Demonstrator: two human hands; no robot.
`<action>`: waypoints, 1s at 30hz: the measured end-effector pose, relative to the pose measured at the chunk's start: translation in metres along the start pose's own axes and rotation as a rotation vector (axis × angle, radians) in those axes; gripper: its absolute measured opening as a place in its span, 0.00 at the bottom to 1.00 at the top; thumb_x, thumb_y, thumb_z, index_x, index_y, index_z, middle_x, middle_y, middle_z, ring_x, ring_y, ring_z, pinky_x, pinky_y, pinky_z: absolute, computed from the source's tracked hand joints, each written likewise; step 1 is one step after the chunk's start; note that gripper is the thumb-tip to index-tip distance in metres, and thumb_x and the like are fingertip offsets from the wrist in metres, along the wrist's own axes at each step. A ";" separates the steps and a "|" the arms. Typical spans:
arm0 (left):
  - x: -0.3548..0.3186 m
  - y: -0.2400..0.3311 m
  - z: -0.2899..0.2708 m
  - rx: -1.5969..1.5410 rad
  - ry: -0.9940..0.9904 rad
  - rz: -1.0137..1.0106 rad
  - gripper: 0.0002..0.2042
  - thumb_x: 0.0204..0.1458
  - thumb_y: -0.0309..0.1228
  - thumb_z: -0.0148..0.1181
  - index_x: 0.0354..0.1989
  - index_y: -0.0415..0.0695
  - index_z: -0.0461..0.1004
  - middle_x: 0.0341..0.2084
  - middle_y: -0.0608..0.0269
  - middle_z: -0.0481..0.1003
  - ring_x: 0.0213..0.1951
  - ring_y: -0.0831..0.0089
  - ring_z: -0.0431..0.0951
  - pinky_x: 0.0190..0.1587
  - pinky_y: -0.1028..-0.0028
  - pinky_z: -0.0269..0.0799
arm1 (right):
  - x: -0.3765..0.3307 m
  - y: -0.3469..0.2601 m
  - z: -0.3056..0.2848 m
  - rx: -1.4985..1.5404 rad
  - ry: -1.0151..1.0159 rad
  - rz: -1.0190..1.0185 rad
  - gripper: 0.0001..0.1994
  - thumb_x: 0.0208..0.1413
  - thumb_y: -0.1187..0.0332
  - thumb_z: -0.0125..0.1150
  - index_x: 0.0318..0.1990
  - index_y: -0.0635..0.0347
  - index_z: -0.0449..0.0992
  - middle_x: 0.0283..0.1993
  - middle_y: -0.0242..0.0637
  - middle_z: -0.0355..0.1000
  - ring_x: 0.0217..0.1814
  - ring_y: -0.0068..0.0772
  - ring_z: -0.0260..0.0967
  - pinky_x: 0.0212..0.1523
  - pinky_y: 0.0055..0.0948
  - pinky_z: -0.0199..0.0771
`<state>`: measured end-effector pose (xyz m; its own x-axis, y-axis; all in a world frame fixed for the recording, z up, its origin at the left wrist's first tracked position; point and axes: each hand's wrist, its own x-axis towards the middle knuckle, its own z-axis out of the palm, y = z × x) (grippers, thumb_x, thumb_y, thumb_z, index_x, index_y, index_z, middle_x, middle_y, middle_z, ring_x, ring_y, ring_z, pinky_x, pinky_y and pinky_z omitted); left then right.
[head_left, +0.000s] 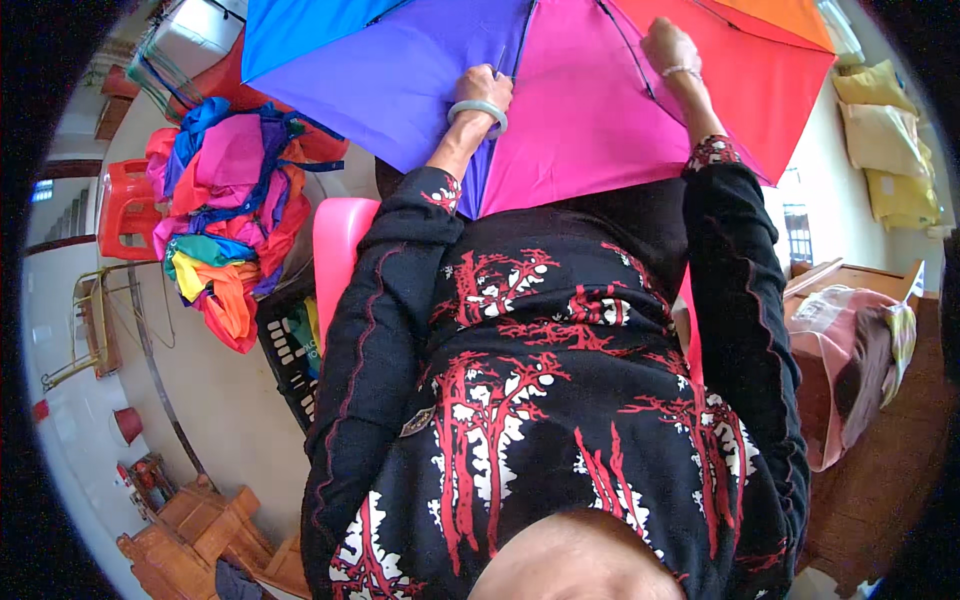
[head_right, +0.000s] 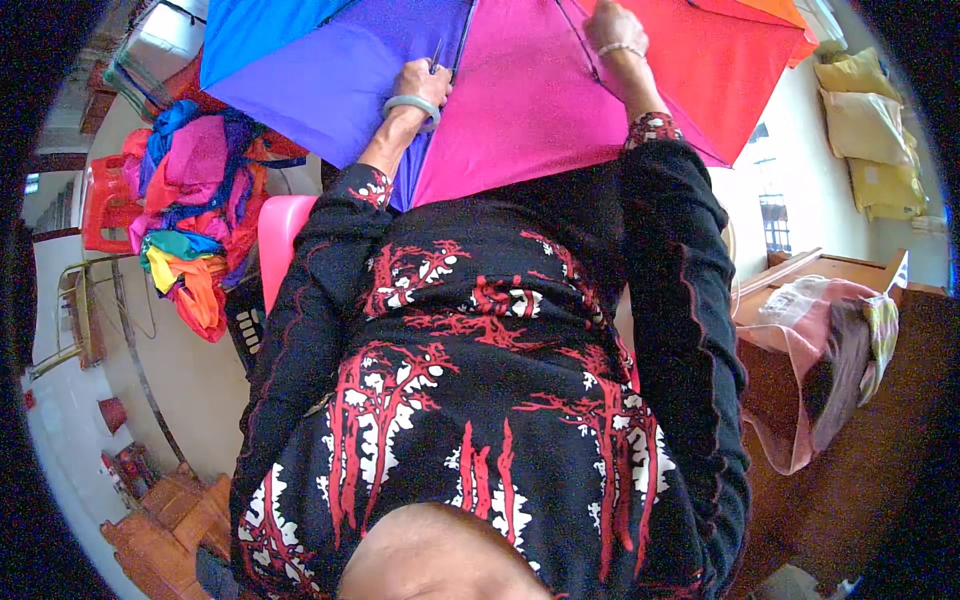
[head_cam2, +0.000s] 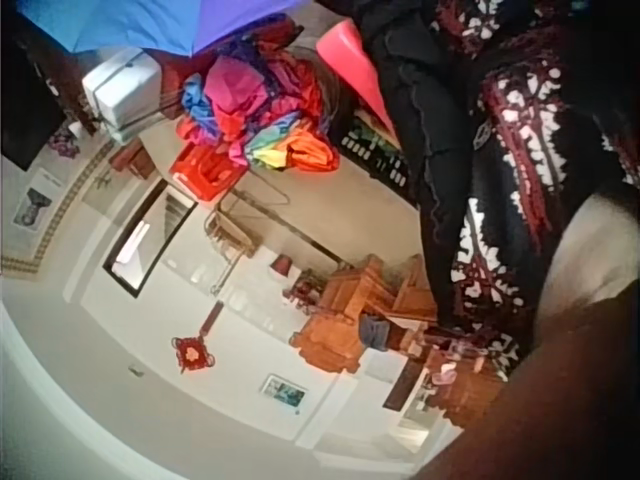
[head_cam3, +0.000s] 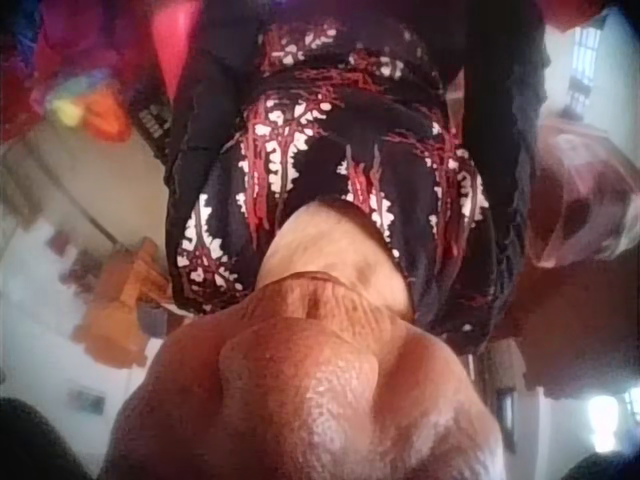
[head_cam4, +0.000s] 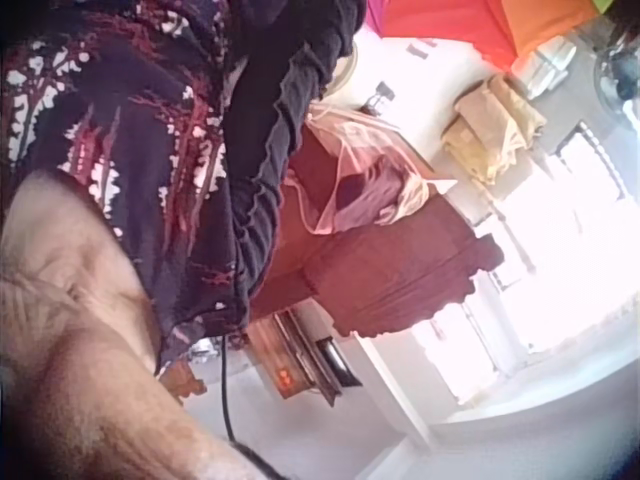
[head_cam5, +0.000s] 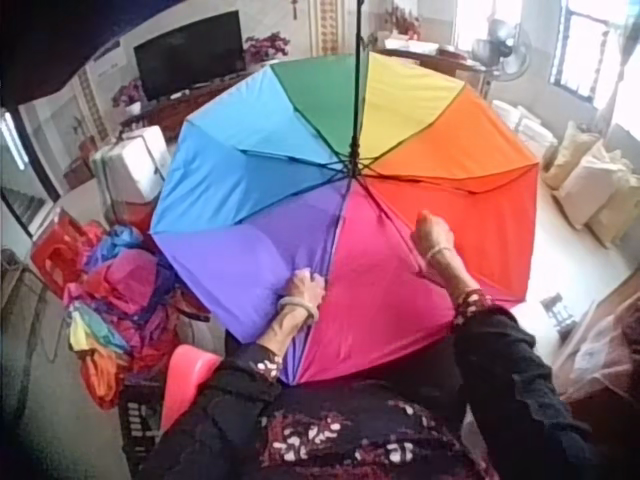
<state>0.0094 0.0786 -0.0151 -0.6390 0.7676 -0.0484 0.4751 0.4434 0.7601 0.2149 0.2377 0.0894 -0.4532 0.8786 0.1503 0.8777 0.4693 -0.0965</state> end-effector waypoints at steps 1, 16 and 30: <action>0.000 0.003 0.002 0.002 -0.008 0.003 0.12 0.40 0.35 0.49 0.25 0.38 0.73 0.27 0.44 0.72 0.32 0.54 0.73 0.35 0.64 0.69 | 0.001 0.006 -0.002 0.068 0.096 -0.023 0.10 0.45 0.64 0.48 0.31 0.59 0.71 0.33 0.47 0.70 0.37 0.46 0.68 0.34 0.39 0.69; -0.013 0.018 -0.012 0.080 0.053 0.051 0.11 0.39 0.34 0.50 0.23 0.39 0.72 0.22 0.48 0.73 0.28 0.56 0.74 0.33 0.65 0.70 | -0.057 -0.109 0.047 0.105 -0.092 -0.457 0.07 0.48 0.70 0.44 0.29 0.62 0.69 0.25 0.47 0.70 0.27 0.37 0.70 0.28 0.33 0.71; -0.038 0.055 -0.030 0.451 0.007 0.036 0.11 0.40 0.35 0.53 0.27 0.40 0.73 0.29 0.51 0.73 0.35 0.61 0.74 0.37 0.68 0.71 | -0.052 -0.082 0.051 0.087 -0.075 -0.163 0.08 0.50 0.70 0.42 0.30 0.62 0.69 0.25 0.47 0.70 0.29 0.44 0.71 0.27 0.38 0.72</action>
<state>0.0412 0.0597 0.0480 -0.6208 0.7837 -0.0217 0.7122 0.5753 0.4023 0.1588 0.1580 0.0397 -0.6014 0.7930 0.0971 0.7766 0.6088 -0.1622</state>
